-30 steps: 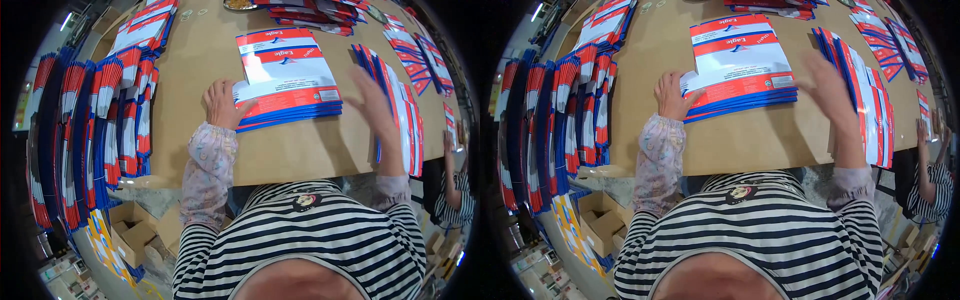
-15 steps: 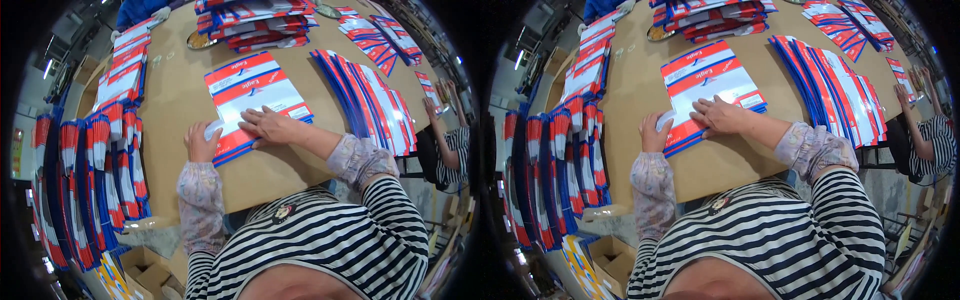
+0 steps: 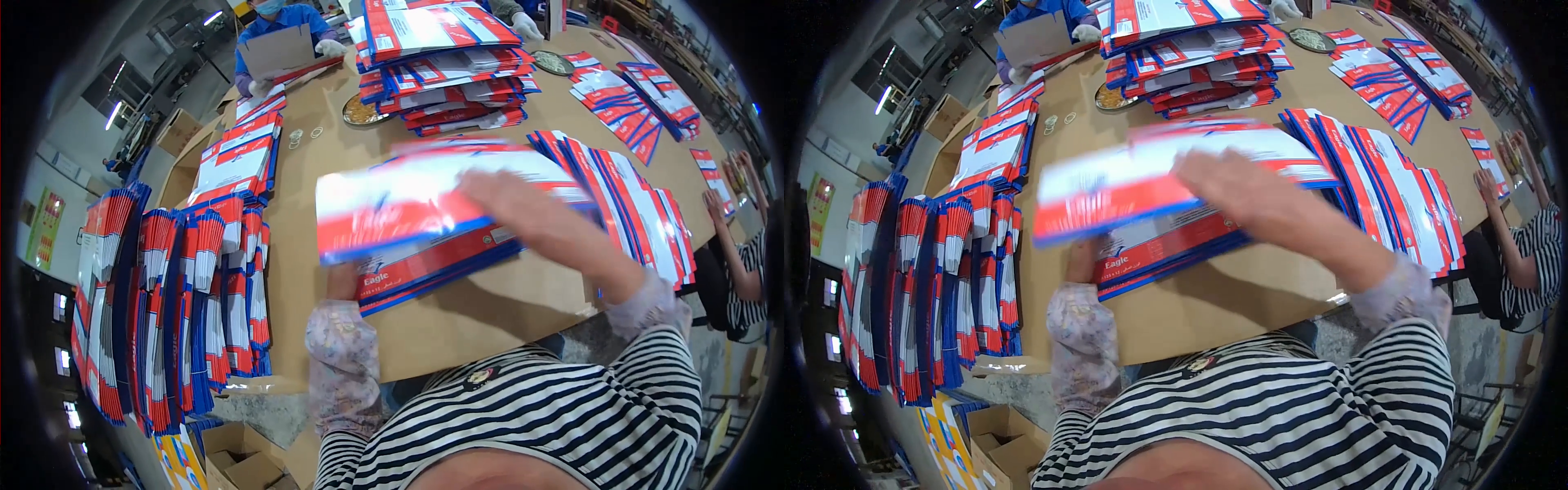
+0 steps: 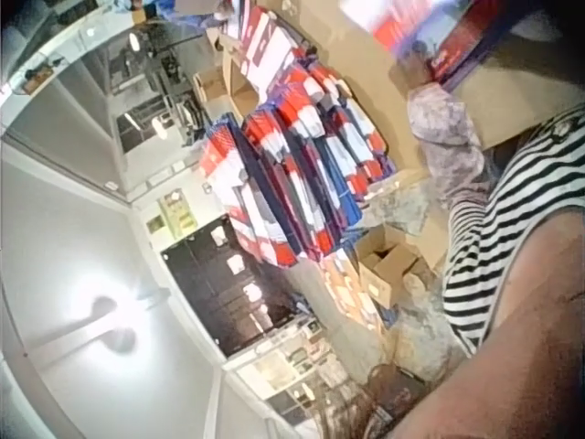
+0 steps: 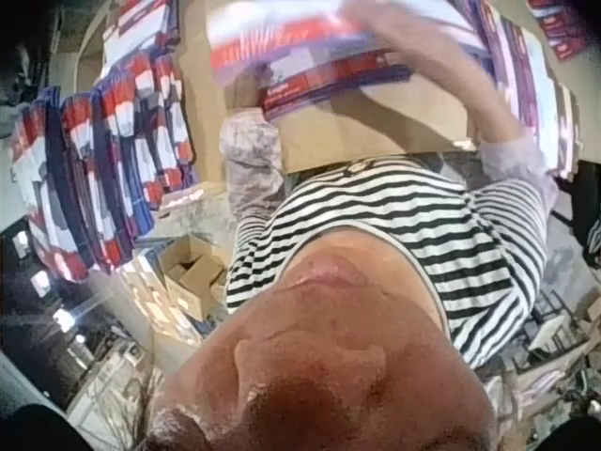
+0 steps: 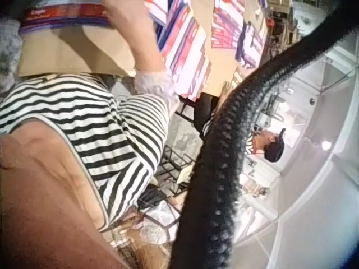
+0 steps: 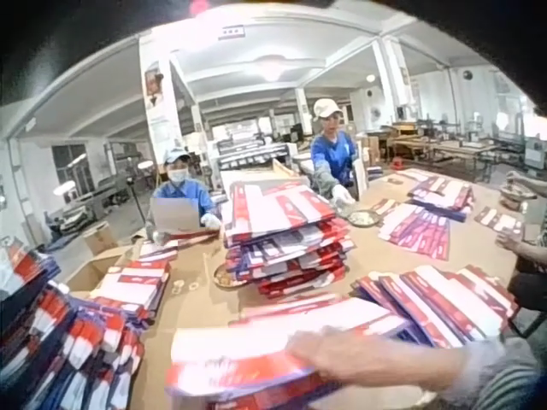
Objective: The recorder and colleagues are seen sorting and stacking red, white, and blue paper products on a large work table in a factory setting.
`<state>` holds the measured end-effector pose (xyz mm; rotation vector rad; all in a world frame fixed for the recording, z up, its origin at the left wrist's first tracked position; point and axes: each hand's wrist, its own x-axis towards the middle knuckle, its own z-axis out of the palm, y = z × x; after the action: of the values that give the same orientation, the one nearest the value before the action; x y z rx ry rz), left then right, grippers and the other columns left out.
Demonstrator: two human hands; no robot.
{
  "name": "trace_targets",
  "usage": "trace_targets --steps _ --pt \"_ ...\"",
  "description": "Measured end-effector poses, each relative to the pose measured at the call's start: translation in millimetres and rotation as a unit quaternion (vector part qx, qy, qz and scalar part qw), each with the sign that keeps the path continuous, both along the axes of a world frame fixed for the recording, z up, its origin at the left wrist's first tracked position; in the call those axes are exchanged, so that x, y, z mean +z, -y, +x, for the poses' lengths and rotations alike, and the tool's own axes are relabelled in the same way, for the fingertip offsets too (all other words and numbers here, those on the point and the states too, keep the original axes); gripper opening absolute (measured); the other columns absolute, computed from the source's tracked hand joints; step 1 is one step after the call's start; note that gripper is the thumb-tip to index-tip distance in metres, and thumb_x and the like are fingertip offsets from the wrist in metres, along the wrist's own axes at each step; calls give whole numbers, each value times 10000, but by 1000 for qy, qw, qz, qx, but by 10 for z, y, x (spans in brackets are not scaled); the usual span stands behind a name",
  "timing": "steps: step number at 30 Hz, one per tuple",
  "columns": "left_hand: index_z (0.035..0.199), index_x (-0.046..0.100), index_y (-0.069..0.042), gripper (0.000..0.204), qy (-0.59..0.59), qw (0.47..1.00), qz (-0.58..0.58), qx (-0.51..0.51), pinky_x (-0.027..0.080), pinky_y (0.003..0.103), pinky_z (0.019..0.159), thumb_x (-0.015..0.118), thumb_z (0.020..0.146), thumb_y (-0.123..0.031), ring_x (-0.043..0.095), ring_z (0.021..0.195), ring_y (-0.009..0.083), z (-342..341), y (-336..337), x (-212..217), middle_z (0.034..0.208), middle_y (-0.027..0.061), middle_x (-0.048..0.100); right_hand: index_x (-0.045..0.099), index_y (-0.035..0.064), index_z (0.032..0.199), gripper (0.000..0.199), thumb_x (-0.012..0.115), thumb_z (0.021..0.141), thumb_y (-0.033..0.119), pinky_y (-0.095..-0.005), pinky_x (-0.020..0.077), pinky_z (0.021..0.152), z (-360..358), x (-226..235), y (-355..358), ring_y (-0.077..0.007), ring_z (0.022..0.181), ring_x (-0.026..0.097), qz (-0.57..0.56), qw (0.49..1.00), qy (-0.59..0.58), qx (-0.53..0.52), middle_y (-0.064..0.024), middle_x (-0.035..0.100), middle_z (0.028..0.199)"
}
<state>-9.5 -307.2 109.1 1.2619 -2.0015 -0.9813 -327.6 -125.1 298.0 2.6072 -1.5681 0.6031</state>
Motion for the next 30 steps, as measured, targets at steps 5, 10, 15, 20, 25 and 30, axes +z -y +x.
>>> trace_targets --steps 5,10,15,20,25,30 --pt "1186 562 2 555 191 948 -250 -48 319 437 1007 675 812 -392 469 1145 311 -465 -401 121 1186 151 540 481 9 1305 464 504 846 -54 -351 482 930 -877 527 -483 -338 1117 584 -207 941 73 -259 -204 557 1265" --pt "1310 439 17 939 230 942 -221 -102 244 453 1043 726 662 -599 363 1220 347 -588 -523 337 1269 184 438 456 15 1318 374 332 972 82 -440 450 883 -1628 -239 -797 -378 1099 564 -45 826 121 -548 -281 531 1223" --pt "1357 396 -4 1183 244 937 -189 -166 244 457 1047 831 447 -624 336 1242 359 -499 -470 378 1302 196 400 488 -45 1263 404 434 963 220 -433 429 967 -1865 -1474 -969 -384 1137 536 57 825 30 -562 -276 545 1225" --pt "1327 399 21 1154 228 944 -159 -176 217 459 1075 820 470 -628 310 1253 360 -416 -516 403 1290 193 394 506 -50 1247 495 551 916 315 -403 399 1008 -1275 -612 -669 -381 1198 490 177 833 131 -508 -250 521 1275" --pt "1314 447 -35 1096 230 933 -235 -145 292 472 1023 878 430 -520 377 1224 370 -487 -566 470 1286 190 425 485 -8 1292 661 705 784 352 -430 297 1094 -712 -1025 -112 -359 1319 358 82 964 55 -248 -217 419 1390" --pt "1311 455 -48 1072 232 926 -261 -142 313 473 1010 894 426 -464 393 1187 360 -515 -564 543 1255 189 442 357 96 1412 877 742 698 430 -500 213 1132 57 -1307 487 -334 1390 254 92 994 -13 -53 -176 293 1489"
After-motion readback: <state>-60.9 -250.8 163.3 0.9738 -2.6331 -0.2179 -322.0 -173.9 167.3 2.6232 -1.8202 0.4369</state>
